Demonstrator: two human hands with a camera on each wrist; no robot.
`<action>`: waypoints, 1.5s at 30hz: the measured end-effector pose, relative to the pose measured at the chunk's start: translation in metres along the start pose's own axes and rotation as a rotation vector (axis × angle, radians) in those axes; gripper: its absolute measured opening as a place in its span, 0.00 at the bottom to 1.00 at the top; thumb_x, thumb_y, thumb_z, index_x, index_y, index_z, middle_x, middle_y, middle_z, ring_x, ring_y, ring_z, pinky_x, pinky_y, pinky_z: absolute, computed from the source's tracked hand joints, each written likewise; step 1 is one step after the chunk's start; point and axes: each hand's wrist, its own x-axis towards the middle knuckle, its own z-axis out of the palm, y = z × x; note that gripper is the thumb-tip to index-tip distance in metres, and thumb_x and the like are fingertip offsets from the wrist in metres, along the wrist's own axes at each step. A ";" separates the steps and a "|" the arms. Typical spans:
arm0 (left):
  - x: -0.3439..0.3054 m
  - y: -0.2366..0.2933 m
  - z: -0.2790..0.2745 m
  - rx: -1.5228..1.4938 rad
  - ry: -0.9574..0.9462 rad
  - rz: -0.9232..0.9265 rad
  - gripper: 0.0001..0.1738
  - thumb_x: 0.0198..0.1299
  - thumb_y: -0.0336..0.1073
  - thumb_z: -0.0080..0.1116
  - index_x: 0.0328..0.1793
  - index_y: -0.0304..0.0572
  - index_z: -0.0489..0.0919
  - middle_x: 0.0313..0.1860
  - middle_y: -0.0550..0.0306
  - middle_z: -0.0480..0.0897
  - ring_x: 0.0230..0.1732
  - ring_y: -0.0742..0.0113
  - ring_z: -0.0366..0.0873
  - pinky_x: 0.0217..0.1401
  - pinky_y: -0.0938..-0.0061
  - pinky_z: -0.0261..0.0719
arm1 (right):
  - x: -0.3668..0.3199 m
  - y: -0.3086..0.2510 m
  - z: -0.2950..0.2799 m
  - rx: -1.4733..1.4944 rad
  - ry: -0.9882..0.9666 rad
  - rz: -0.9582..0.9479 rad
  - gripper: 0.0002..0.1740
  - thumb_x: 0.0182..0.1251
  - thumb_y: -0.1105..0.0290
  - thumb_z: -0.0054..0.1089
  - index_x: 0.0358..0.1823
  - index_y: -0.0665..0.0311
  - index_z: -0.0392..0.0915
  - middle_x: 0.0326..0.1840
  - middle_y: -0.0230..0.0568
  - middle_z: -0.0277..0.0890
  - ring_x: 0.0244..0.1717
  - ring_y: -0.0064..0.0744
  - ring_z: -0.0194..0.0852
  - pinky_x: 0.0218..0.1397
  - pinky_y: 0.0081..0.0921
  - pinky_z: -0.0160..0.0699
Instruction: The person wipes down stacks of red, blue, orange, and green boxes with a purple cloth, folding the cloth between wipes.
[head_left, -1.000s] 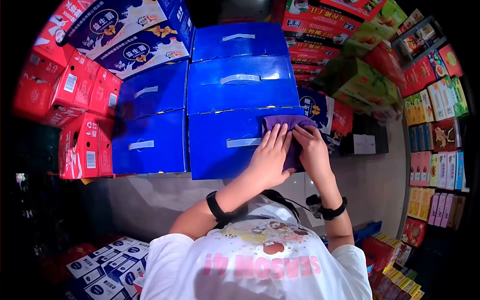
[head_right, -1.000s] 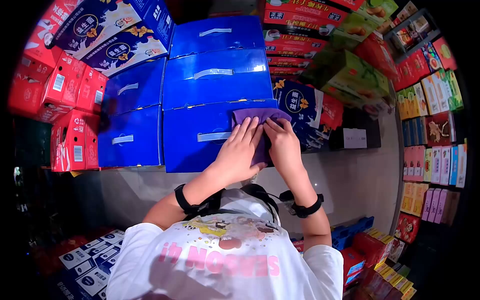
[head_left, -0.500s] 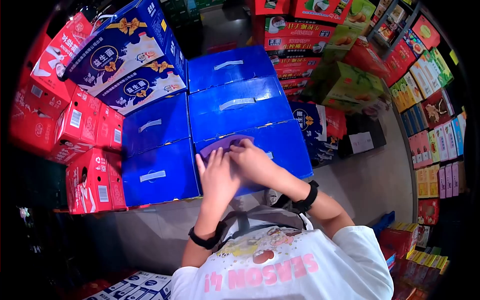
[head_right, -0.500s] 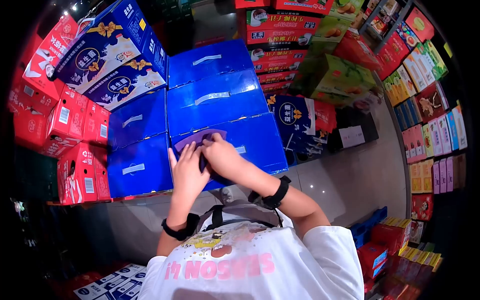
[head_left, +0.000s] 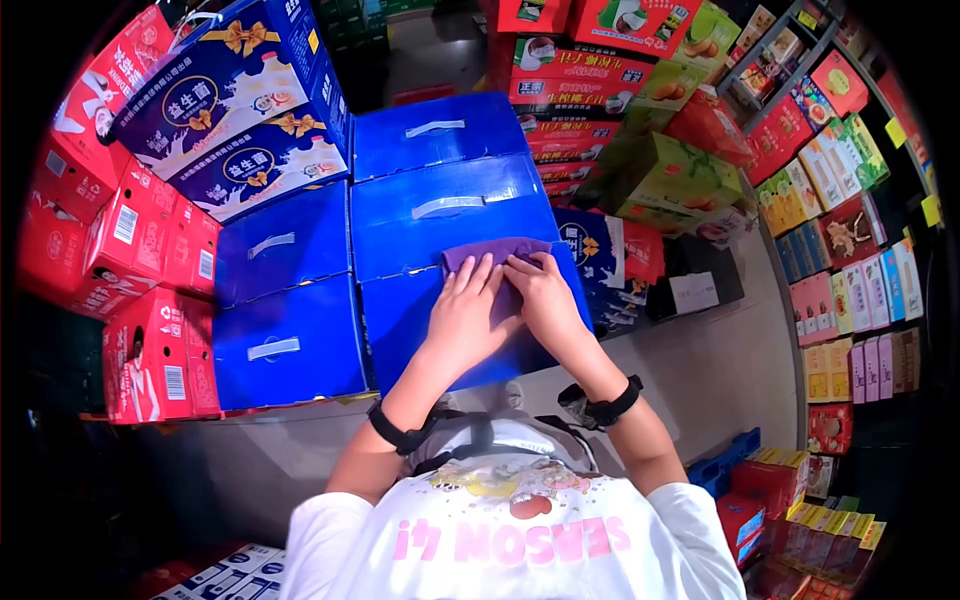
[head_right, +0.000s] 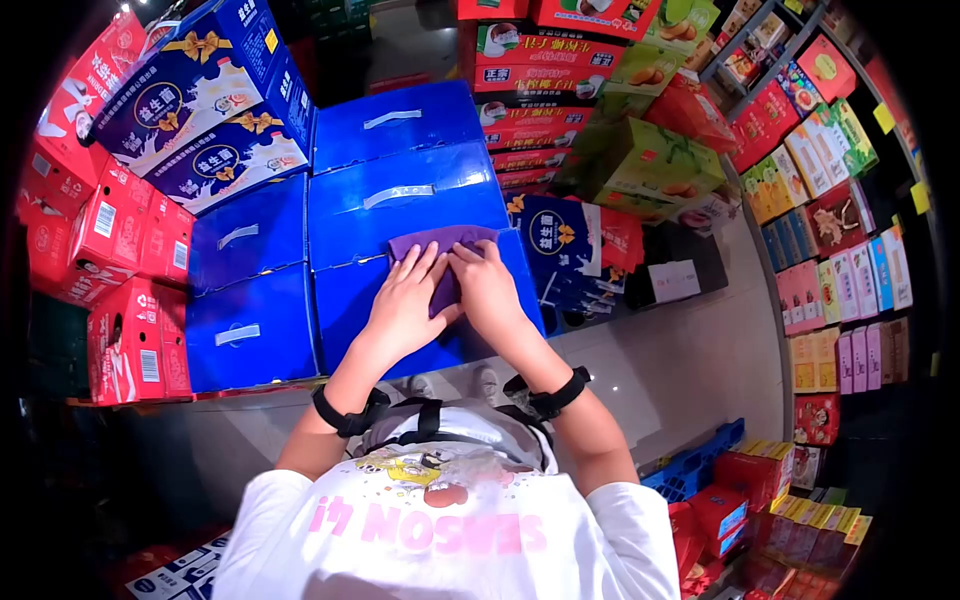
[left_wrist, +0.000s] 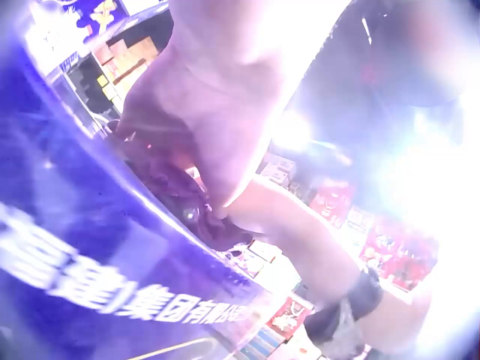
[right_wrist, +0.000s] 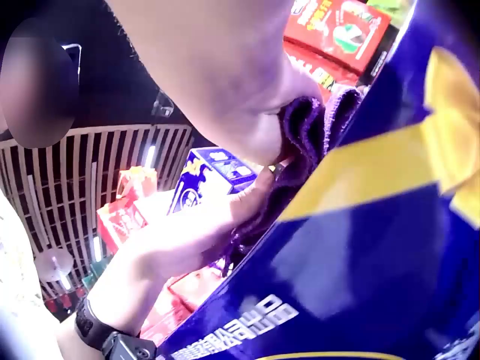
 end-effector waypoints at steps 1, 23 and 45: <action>0.010 0.011 0.007 0.015 -0.004 0.019 0.44 0.50 0.54 0.61 0.68 0.36 0.63 0.71 0.42 0.59 0.73 0.46 0.53 0.73 0.56 0.51 | -0.005 0.014 -0.004 -0.041 0.004 0.014 0.26 0.40 0.84 0.54 0.48 0.70 0.77 0.54 0.46 0.75 0.55 0.54 0.66 0.58 0.34 0.71; 0.002 0.063 0.019 0.254 -0.191 0.236 0.52 0.39 0.51 0.68 0.65 0.20 0.60 0.67 0.28 0.59 0.71 0.39 0.54 0.74 0.56 0.49 | -0.046 0.036 -0.034 0.025 -0.055 0.070 0.24 0.42 0.87 0.50 0.45 0.71 0.77 0.55 0.48 0.74 0.58 0.55 0.64 0.59 0.35 0.70; -0.009 0.073 0.041 0.367 0.035 0.267 0.24 0.50 0.29 0.52 0.54 0.21 0.71 0.54 0.33 0.75 0.58 0.45 0.74 0.59 0.65 0.74 | -0.093 0.027 -0.064 0.008 -0.256 -0.012 0.34 0.48 0.79 0.60 0.61 0.62 0.68 0.65 0.46 0.64 0.67 0.50 0.59 0.66 0.35 0.64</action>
